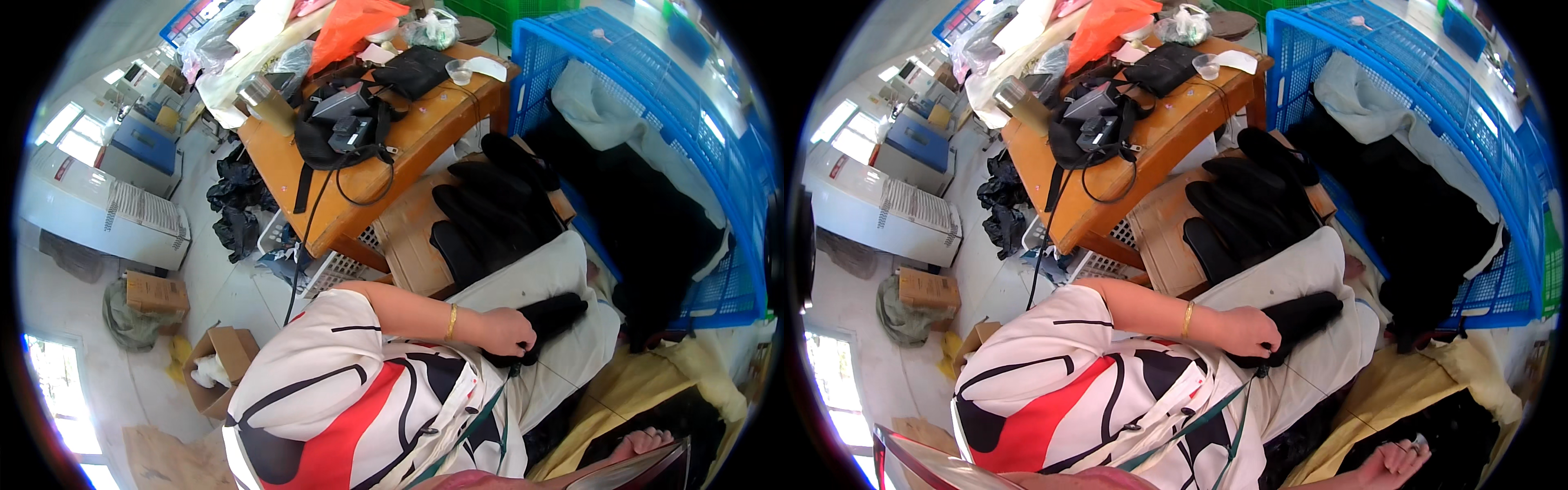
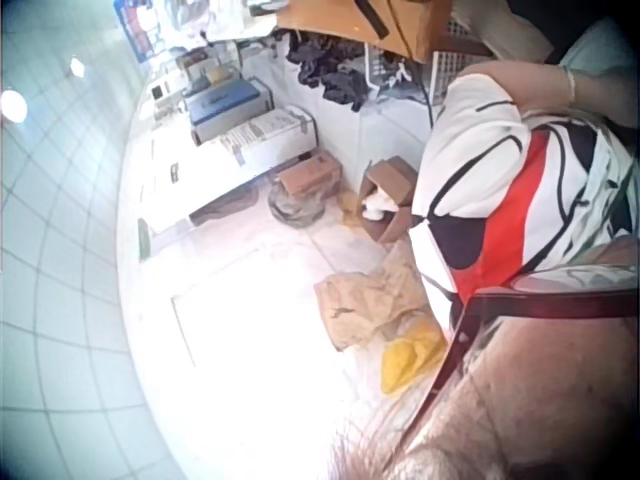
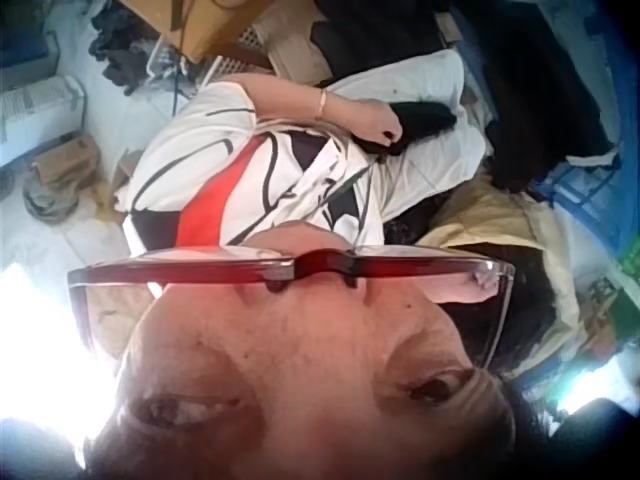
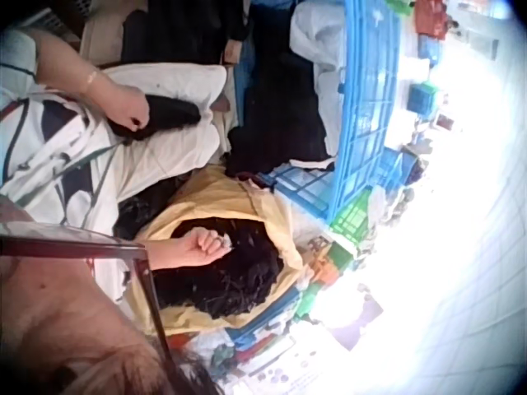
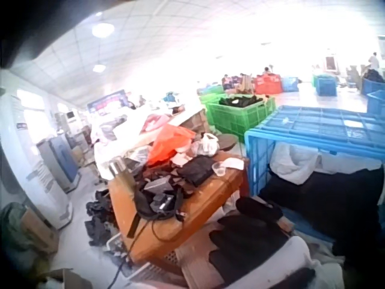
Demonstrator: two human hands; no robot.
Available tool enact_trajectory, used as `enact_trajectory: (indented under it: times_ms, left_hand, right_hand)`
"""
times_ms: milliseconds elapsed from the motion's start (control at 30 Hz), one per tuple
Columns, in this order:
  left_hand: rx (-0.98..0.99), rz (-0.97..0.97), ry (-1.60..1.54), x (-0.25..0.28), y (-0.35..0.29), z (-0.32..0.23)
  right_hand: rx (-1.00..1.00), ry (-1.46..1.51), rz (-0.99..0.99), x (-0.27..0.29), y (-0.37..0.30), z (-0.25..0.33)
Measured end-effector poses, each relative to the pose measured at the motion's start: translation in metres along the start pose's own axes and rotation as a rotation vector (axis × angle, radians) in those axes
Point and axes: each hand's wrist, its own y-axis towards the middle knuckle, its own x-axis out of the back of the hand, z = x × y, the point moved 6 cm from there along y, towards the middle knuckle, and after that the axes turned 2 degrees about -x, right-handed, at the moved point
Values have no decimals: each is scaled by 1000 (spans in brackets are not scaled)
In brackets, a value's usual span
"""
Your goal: The person sits on the floor in a workshop and hand-sews a black shoe using a needle and thread. They repeatedly pull the thread through the shoe's sole and upper, occasionally adjusting the shoe's position on their lap.
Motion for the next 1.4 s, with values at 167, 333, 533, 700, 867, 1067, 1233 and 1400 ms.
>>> enact_trajectory:
  times_ms: [167, 333, 533, 700, 867, 1067, 1233, 1400]
  left_hand:
    - [-70, -57, 80, 9, 8, -3]
    - [-124, -162, 26, 12, -2, -1]
    - [-288, -196, 124, 21, -7, -20]
    - [-418, -226, 281, 25, -17, -23]
    - [-500, -297, 360, 22, -21, -24]
    - [-538, -305, 364, 21, -22, -24]
    - [-533, -312, 374, 22, -21, -23]
    - [-531, -328, 376, 22, -22, -22]
  right_hand:
    - [102, 131, 100, 11, -33, 56]
    - [278, 62, -145, 4, -35, 39]
    - [60, -518, -360, -10, -32, -114]
    - [-495, -915, -65, -57, -39, -230]
    - [-439, -1339, 170, -60, -44, -255]
    - [-410, -1425, 252, -59, -48, -260]
    - [-423, -1426, 245, -60, -47, -260]
    - [-421, -1449, 255, -60, -47, -261]
